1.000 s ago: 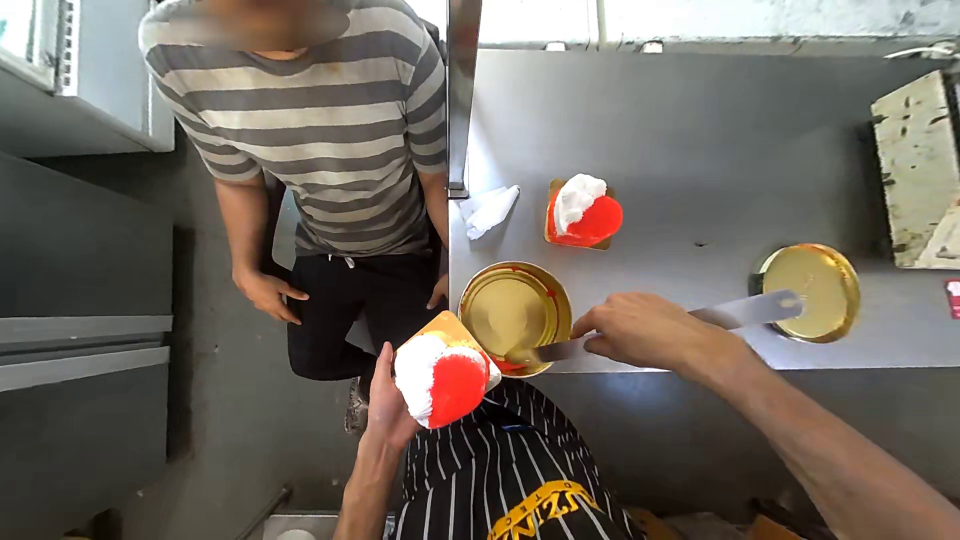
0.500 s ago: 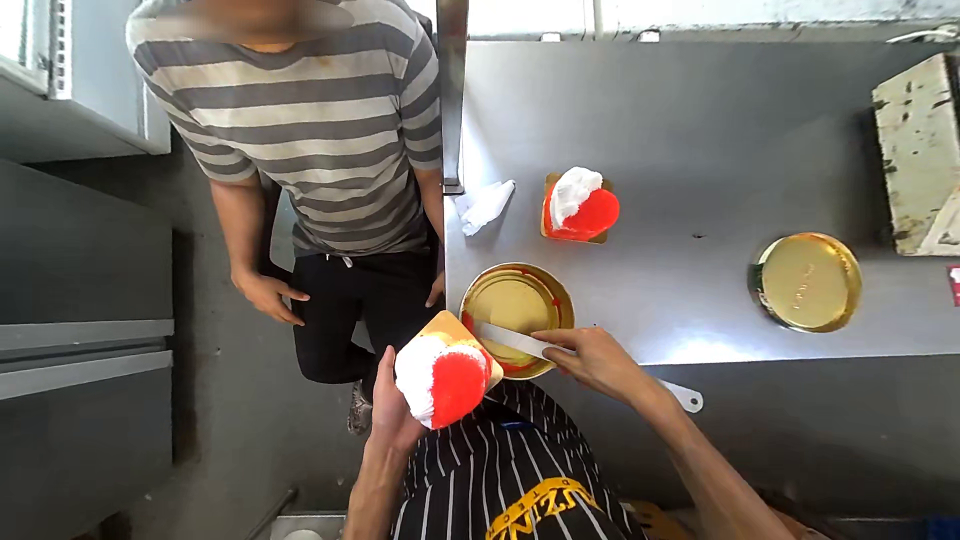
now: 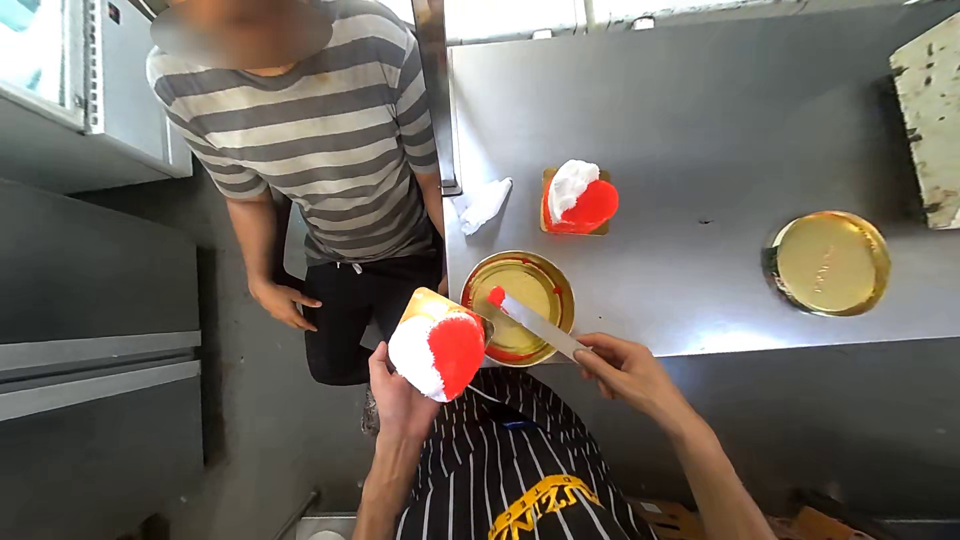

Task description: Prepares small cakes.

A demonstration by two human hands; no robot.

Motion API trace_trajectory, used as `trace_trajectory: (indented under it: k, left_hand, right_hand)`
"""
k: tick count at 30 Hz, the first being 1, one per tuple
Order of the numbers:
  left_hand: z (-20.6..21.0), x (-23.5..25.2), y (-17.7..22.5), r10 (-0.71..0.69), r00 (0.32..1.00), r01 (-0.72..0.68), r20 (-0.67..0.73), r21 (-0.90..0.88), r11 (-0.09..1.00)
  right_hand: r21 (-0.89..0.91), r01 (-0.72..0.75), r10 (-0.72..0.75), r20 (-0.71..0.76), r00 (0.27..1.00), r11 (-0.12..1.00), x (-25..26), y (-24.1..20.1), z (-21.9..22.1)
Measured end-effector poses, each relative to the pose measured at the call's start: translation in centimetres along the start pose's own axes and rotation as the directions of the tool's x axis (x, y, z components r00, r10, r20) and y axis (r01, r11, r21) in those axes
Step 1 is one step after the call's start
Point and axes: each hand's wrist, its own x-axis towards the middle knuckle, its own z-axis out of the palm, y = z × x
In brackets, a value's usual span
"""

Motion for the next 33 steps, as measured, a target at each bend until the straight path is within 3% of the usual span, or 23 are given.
trace_trajectory:
  k: [9,17,25,33]
  left_hand:
    - [1.6,-0.7,-1.6,-0.034,0.999,0.033,-0.023,-0.055,0.998]
    - [1.7,-1.1,-2.3,-0.074,0.996,0.075,-0.045,0.008,0.997]
    - [1.9,-1.0,-2.3,-0.090,0.994,0.092,-0.057,0.038,0.995]
    - [1.8,-1.2,-1.9,-0.098,0.995,0.098,-0.010,0.082,0.992]
  right_hand:
    - [0.148,0.027,-0.006,-0.136,0.991,0.989,-5.7,1.1,3.7]
    - [-0.099,0.151,-0.172,-0.261,0.950,0.984,-7.3,2.1,5.5]
    - [-0.398,0.262,-0.402,-0.323,0.857,0.879,-7.6,2.8,5.2]
    - [-0.350,0.247,-0.355,-0.291,0.888,0.904,-7.3,3.5,5.3]
